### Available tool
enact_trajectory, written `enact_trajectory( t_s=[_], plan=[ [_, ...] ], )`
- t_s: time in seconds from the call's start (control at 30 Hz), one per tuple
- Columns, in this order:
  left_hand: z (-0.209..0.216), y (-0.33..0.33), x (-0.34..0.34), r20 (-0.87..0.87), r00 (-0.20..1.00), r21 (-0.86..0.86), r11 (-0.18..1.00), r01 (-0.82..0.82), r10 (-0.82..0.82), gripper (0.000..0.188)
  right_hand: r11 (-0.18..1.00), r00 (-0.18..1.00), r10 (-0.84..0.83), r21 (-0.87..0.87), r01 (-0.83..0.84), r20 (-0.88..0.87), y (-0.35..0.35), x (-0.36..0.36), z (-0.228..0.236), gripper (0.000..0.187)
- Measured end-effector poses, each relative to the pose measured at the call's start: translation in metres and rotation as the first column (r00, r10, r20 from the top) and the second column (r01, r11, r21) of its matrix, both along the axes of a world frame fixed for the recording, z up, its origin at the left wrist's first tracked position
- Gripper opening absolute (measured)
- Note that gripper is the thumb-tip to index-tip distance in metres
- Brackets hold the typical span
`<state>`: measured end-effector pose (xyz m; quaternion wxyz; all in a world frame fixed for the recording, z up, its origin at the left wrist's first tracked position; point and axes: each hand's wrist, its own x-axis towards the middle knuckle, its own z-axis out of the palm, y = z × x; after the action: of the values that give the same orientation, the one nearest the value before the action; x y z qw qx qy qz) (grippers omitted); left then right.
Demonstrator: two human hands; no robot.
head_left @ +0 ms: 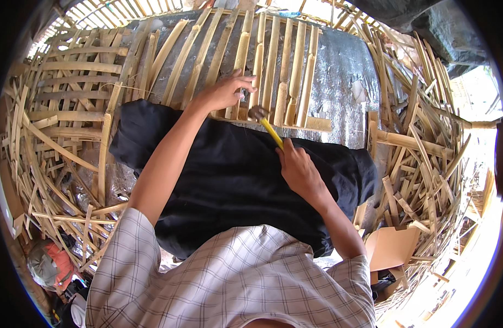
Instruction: The person hammers a nail into a wooden lattice made of bamboo strips, holding the lattice steady with one hand while driving the nail into a pre-positioned strip with a hammer.
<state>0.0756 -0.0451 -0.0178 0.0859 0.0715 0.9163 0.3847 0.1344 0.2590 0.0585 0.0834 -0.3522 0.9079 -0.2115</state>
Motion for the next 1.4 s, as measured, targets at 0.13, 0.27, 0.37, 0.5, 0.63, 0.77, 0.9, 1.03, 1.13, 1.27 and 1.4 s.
enact_trajectory(
  t_s=[0.13,0.27,0.37,0.5,0.63,0.77,0.9,1.03,1.13,1.27,1.4],
  plan=[
    [0.002,-0.001,0.007,-0.001,1.0,0.011,1.0,-0.024,0.024,0.038,0.983,0.982,-0.02,-0.175,0.053,0.185,-0.002,-0.011,0.039,0.022],
    [0.0,-0.01,0.012,-0.014,1.0,0.014,1.0,-0.025,0.025,0.039,0.899,0.961,-0.133,-0.379,0.219,0.241,-0.017,-0.007,0.066,0.017],
    [0.001,-0.002,0.001,-0.012,1.0,0.023,1.0,0.001,-0.001,0.039,0.872,0.974,-0.142,-0.443,0.208,0.178,-0.01,-0.005,0.022,0.019],
    [-0.006,0.003,-0.002,-0.027,1.0,0.014,1.0,-0.004,0.005,0.04,0.993,0.995,-0.004,-0.12,0.016,0.099,0.007,-0.008,-0.005,0.019],
    [0.001,-0.006,0.011,-0.01,1.0,-0.004,1.0,-0.019,0.019,0.038,0.958,0.97,-0.094,-0.245,0.15,0.224,-0.019,-0.014,0.064,0.02],
    [-0.001,-0.005,0.006,-0.02,1.0,0.009,1.0,-0.01,0.01,0.04,0.845,0.942,-0.172,-0.449,0.291,0.287,-0.02,-0.013,0.04,0.022],
    [-0.001,0.003,-0.001,0.0,1.0,0.02,1.0,-0.004,0.004,0.042,0.999,0.995,-0.045,-0.019,0.047,0.084,0.009,-0.011,-0.019,0.026],
    [0.0,0.0,0.005,0.019,0.999,0.003,1.0,-0.031,0.031,0.038,0.994,0.979,-0.072,-0.068,0.086,0.188,-0.003,-0.029,0.037,0.025],
    [-0.001,-0.006,0.007,-0.006,1.0,-0.007,1.0,-0.012,0.012,0.038,0.922,0.973,-0.138,-0.335,0.195,0.187,-0.012,-0.026,0.061,0.023],
    [-0.003,-0.003,0.002,0.004,1.0,0.026,1.0,-0.009,0.009,0.042,0.762,0.906,-0.135,-0.543,0.353,0.4,-0.015,-0.007,0.029,0.018],
    [-0.005,0.0,-0.002,-0.001,1.0,0.007,1.0,-0.009,0.009,0.041,0.984,1.0,-0.014,-0.18,0.009,-0.025,0.005,0.001,-0.015,0.018]
  ],
)
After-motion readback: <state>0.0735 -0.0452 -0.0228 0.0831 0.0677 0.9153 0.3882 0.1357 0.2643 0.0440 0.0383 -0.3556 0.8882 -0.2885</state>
